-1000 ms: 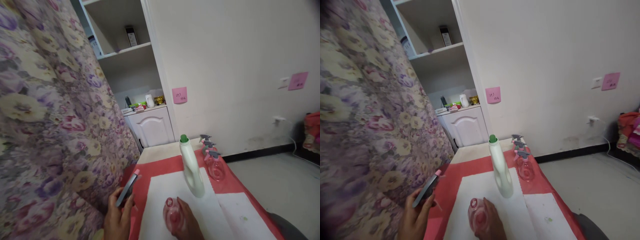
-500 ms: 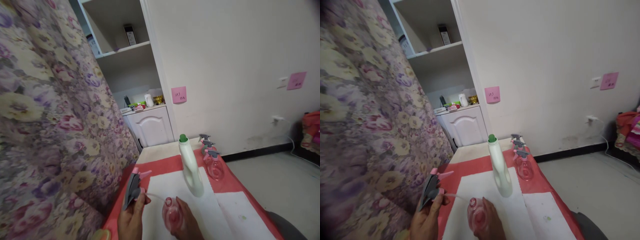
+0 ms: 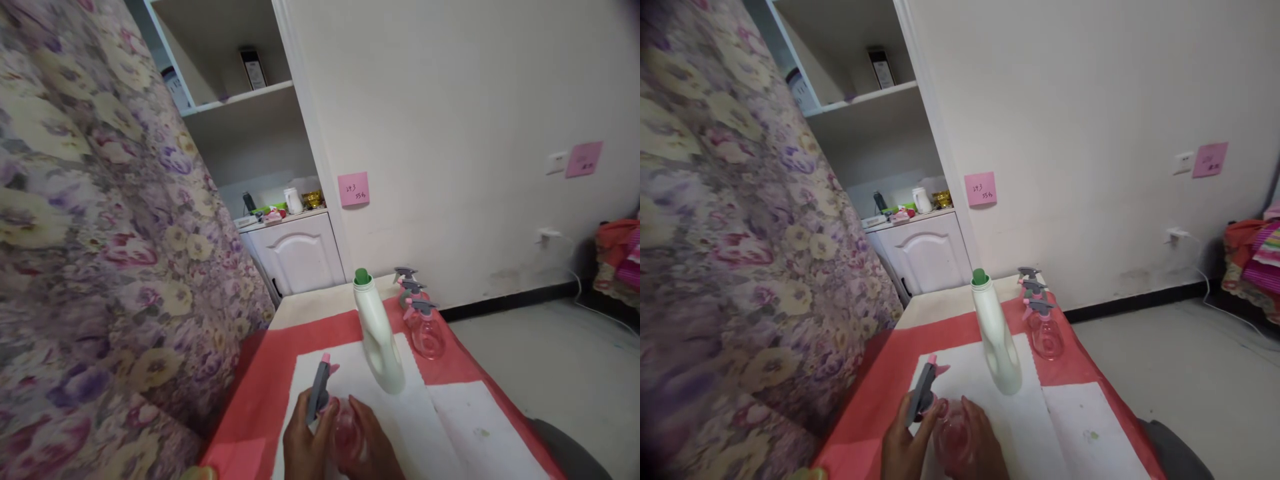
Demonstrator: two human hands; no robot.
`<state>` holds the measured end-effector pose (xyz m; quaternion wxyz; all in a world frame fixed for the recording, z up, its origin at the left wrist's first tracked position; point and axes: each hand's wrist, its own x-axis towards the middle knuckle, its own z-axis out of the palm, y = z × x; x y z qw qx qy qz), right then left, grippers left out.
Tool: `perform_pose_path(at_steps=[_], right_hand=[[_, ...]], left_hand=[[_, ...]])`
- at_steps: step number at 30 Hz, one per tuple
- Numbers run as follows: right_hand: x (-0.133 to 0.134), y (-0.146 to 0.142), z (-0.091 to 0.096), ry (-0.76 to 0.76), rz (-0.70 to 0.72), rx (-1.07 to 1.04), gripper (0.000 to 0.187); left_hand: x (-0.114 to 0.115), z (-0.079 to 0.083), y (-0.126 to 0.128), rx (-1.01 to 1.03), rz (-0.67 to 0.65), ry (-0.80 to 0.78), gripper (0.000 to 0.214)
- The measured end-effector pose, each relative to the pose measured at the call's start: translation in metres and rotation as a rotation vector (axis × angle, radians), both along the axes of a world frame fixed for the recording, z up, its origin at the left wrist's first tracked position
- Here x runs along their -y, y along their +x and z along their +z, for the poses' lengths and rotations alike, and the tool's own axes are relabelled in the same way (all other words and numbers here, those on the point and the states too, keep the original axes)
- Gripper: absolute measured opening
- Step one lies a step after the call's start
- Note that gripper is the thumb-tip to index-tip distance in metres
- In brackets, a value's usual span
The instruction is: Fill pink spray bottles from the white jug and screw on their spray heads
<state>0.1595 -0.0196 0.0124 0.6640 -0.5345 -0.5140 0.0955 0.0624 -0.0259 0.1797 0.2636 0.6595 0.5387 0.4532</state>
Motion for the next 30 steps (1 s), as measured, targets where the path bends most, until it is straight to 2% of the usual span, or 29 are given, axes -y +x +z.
perform_pose_path(at_steps=[3, 6, 9, 13, 19, 26, 30], right_hand=[[-0.001, 0.001, -0.002, 0.001, 0.083, -0.021, 0.070], [-0.001, 0.004, -0.005, -0.003, 0.102, -0.038, 0.071], [-0.001, 0.005, -0.008, -0.002, 0.130, -0.028, 0.075], [-0.004, 0.002, -0.012, 0.009, 0.113, -0.047, 0.072], [-0.004, 0.001, -0.013, -0.031, 0.119, -0.060, 0.070], [-0.004, 0.002, -0.019, -0.043, 0.151, -0.029, 0.075], [-0.005, 0.003, -0.027, -0.040, 0.179, -0.004, 0.085]], left_hand=[[-0.002, -0.014, 0.006, -0.023, -0.012, 0.010, 0.030], [-0.005, -0.022, 0.007, 0.029, 0.011, -0.016, 0.029], [-0.008, -0.024, 0.006, 0.079, 0.025, -0.065, 0.032], [-0.010, -0.024, 0.007, 0.077, 0.045, -0.090, 0.033], [-0.009, -0.026, 0.012, -0.035, 0.121, -0.117, 0.028], [-0.007, -0.028, 0.004, 0.005, -0.072, -0.021, 0.024], [-0.005, -0.027, -0.001, -0.017, -0.114, -0.005, 0.025]])
